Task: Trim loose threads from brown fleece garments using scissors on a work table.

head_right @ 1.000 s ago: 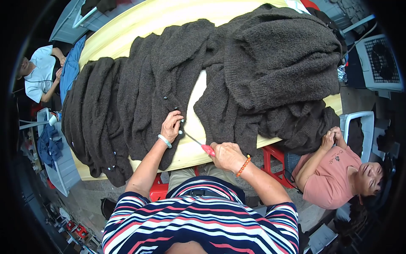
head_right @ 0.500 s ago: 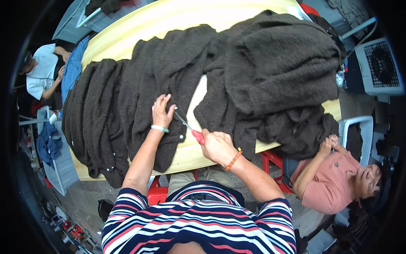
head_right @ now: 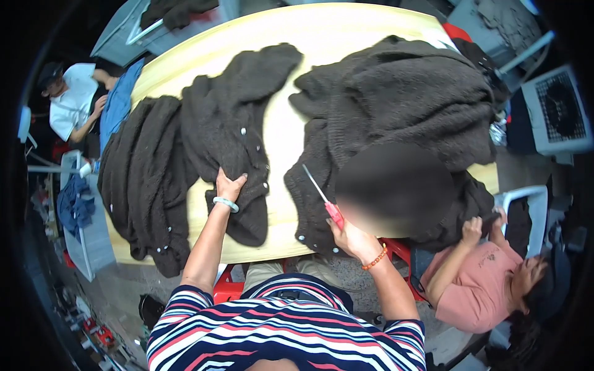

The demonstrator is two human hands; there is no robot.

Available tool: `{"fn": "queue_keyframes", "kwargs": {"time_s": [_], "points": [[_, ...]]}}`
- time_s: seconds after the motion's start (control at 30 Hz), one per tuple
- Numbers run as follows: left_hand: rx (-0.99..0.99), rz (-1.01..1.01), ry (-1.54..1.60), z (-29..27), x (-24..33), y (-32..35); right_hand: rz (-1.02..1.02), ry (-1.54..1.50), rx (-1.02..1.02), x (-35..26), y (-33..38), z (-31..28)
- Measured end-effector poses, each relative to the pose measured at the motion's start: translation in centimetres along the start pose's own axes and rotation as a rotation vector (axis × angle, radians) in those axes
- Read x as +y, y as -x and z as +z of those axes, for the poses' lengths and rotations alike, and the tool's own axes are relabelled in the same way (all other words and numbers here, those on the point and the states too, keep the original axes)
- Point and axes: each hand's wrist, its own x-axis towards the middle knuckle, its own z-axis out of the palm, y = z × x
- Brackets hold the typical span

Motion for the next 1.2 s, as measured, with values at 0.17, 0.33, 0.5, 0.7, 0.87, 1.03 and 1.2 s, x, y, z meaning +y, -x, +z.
{"fn": "queue_keyframes", "kwargs": {"time_s": [0.17, 0.33, 0.5, 0.7, 0.87, 1.03, 1.2], "points": [[-0.243, 0.284, -0.065, 3.8, 10.1, 2.4, -0.050, -0.096, 0.111, 0.1, 0.8, -2.8], [0.236, 0.403, -0.265, 4.9, 4.7, 4.2, -0.028, -0.082, 0.083, 0.9, 1.3, -2.2], [0.057, 0.044, -0.414, 4.1, -1.6, 7.2, -0.086, -0.046, 0.027, -1.5, -1.1, -0.4], [0.003, 0.144, 0.061, 3.6, -0.5, 10.7, -0.292, 0.063, 0.181, -9.8, -9.7, 2.2], [-0.065, 0.022, 0.174, -1.2, -4.0, 17.6, -0.342, 0.181, 0.052, -17.5, -17.2, 8.4], [0.042, -0.151, 0.452, -5.0, -6.4, 20.8, -0.240, 0.291, 0.024, -20.9, -23.0, 15.7], [0.100, -0.330, 0.609, -7.0, -10.1, 19.5, -0.144, 0.417, 0.044, -18.1, -27.4, 19.9]]}}
